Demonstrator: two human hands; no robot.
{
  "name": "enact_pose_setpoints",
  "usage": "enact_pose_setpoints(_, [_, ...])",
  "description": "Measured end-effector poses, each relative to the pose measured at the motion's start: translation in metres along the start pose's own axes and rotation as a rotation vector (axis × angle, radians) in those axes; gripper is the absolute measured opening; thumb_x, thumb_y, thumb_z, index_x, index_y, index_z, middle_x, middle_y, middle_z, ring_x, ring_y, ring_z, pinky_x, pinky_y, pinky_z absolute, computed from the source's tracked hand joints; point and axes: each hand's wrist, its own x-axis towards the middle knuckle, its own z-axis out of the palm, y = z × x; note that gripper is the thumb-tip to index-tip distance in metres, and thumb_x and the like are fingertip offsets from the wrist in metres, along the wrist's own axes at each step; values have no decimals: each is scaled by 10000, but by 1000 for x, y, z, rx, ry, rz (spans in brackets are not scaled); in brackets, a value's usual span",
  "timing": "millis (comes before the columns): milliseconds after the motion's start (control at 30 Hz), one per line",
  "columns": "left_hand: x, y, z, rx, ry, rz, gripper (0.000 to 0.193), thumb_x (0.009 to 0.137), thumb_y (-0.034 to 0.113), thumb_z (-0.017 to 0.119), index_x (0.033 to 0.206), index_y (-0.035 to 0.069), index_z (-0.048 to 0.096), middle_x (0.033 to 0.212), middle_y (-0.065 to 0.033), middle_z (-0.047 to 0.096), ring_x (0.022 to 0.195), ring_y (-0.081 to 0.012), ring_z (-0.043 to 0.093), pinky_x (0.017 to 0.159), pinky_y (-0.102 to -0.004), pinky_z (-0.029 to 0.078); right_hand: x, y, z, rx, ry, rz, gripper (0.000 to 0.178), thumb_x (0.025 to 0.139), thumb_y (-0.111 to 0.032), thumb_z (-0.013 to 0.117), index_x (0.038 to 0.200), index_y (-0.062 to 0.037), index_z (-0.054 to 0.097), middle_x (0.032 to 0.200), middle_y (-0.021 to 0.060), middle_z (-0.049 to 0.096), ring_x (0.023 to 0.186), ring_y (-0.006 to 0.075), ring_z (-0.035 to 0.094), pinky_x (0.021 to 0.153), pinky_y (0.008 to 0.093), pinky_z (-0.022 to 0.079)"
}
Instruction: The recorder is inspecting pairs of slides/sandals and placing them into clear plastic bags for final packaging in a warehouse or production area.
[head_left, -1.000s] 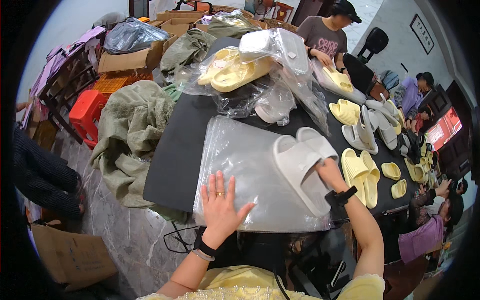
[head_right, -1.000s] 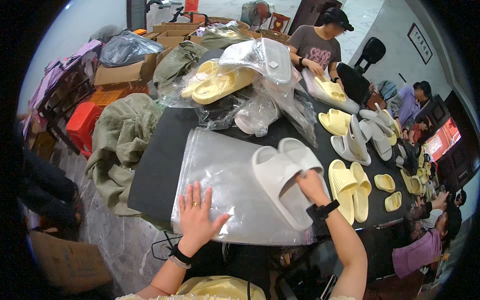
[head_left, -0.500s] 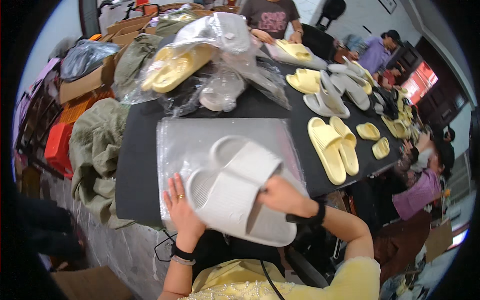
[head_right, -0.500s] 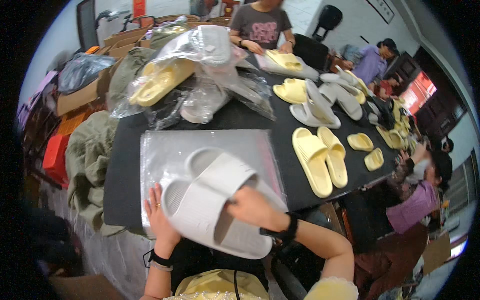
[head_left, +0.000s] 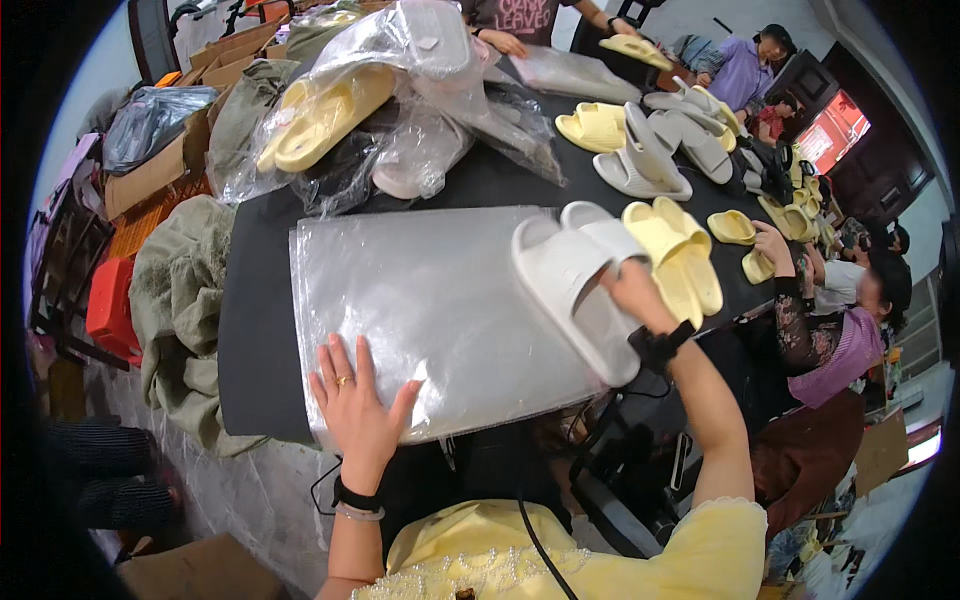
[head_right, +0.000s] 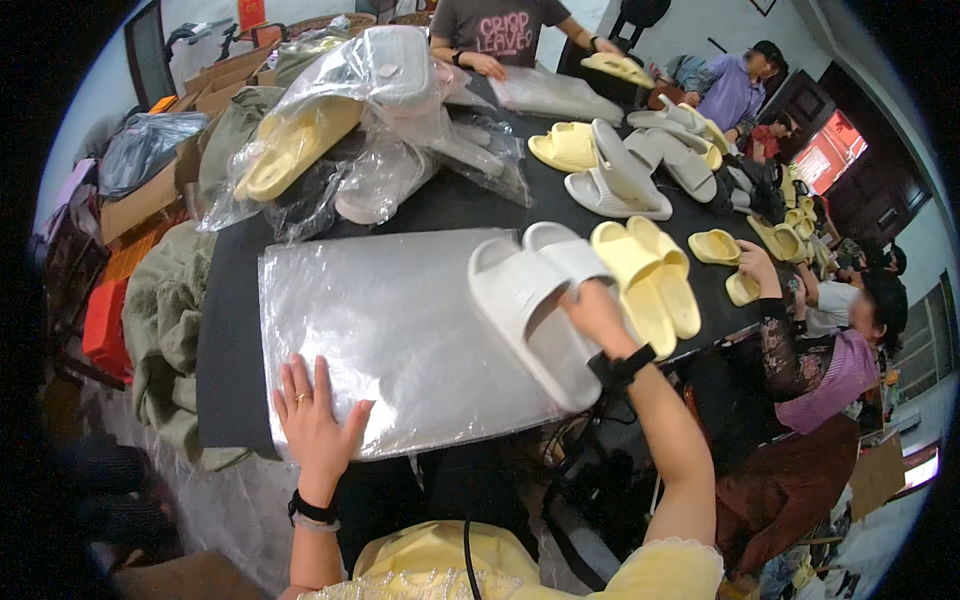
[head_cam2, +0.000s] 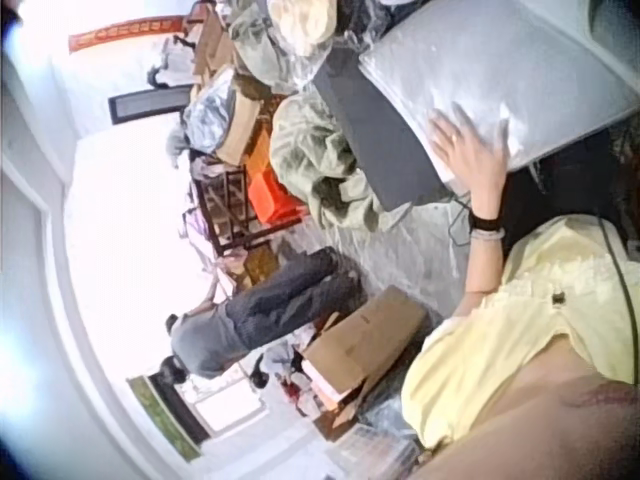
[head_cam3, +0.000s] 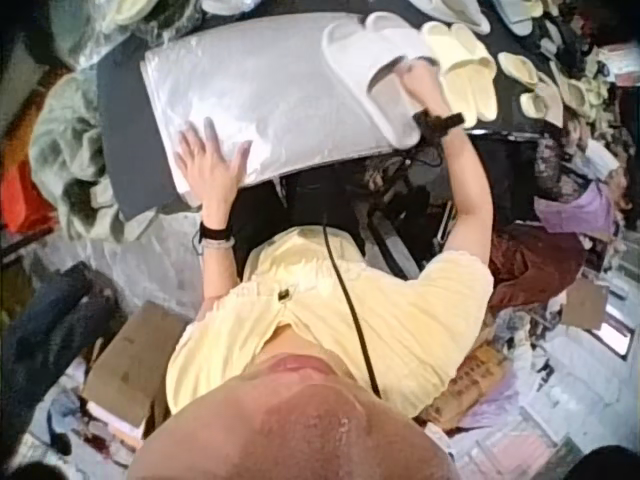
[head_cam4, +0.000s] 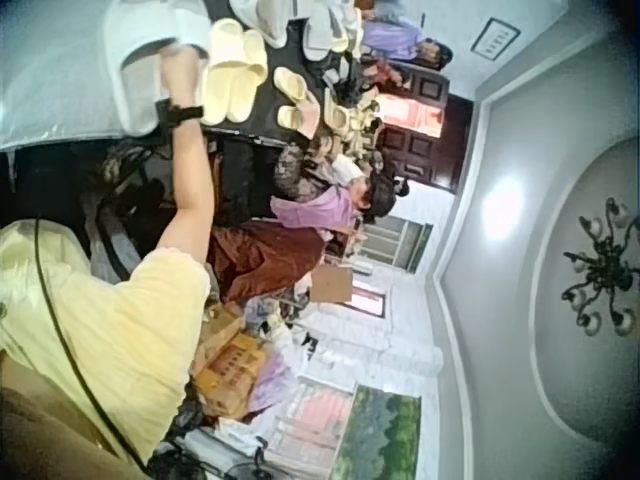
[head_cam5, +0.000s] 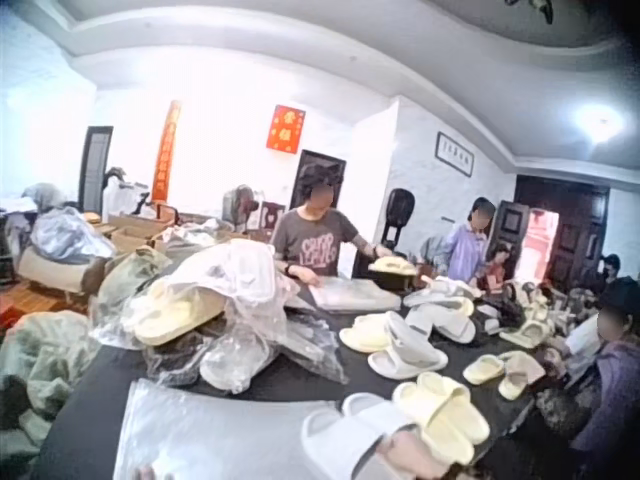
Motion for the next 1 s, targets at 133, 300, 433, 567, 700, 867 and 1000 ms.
enact_pose_setpoints(133, [-2,-4,2,18,5,0,795,806,570,601,1389,55,435,1468,-239,323,1378,-398,266,1097,-544,194,23,-7,-13,-44,-23,120,447,832,-293,638,1039,102,603,1009,321,618,985,446,593,833,458,467])
enact_pose_setpoints(300, [1,-7,8,-12,-4,-1,755,821,542,607,1369,46,454,1456,-234,344,1372,-404,273,1100,-532,202,31,24,8,44,15,80,448,849,-299,615,1025,114,605,1004,328,617,995,442,594,855,458,455])
enact_pose_setpoints(433, [9,-2,-18,84,25,-35,629,821,387,668,1316,39,498,1418,-213,407,1355,-398,309,1085,-530,252,28,21,1,119,-14,43,431,862,-292,605,1039,101,602,1002,309,626,996,441,592,850,451,451])
enact_pose_setpoints(567, [6,-5,-13,8,106,-11,583,781,240,708,1291,42,509,1401,-207,424,1334,-394,347,1082,-532,267,34,29,3,27,-23,35,440,869,-305,602,1037,102,599,1003,312,624,995,448,587,841,453,451])
enact_pose_setpoints(700, [-12,36,-8,-263,-5,212,559,824,266,668,1308,50,493,1426,-173,399,1331,-369,354,1074,-535,272,34,30,8,14,11,11,474,865,-367,615,983,92,612,938,310,628,916,464,597,770,471,457])
enact_pose_setpoints(867, [-24,52,15,-192,-32,143,545,868,391,604,1298,67,516,1432,-133,403,1337,-327,347,1066,-521,281,27,28,-21,-98,97,-106,364,860,-296,624,882,67,628,750,239,630,664,403,577,634,451,429])
enact_pose_setpoints(1000, [-29,47,14,-177,-18,159,543,877,436,572,1285,80,533,1422,-123,417,1336,-310,347,1061,-510,288,-2,-78,-64,73,64,-128,210,823,-126,590,919,52,648,791,205,649,729,298,636,661,386,462])
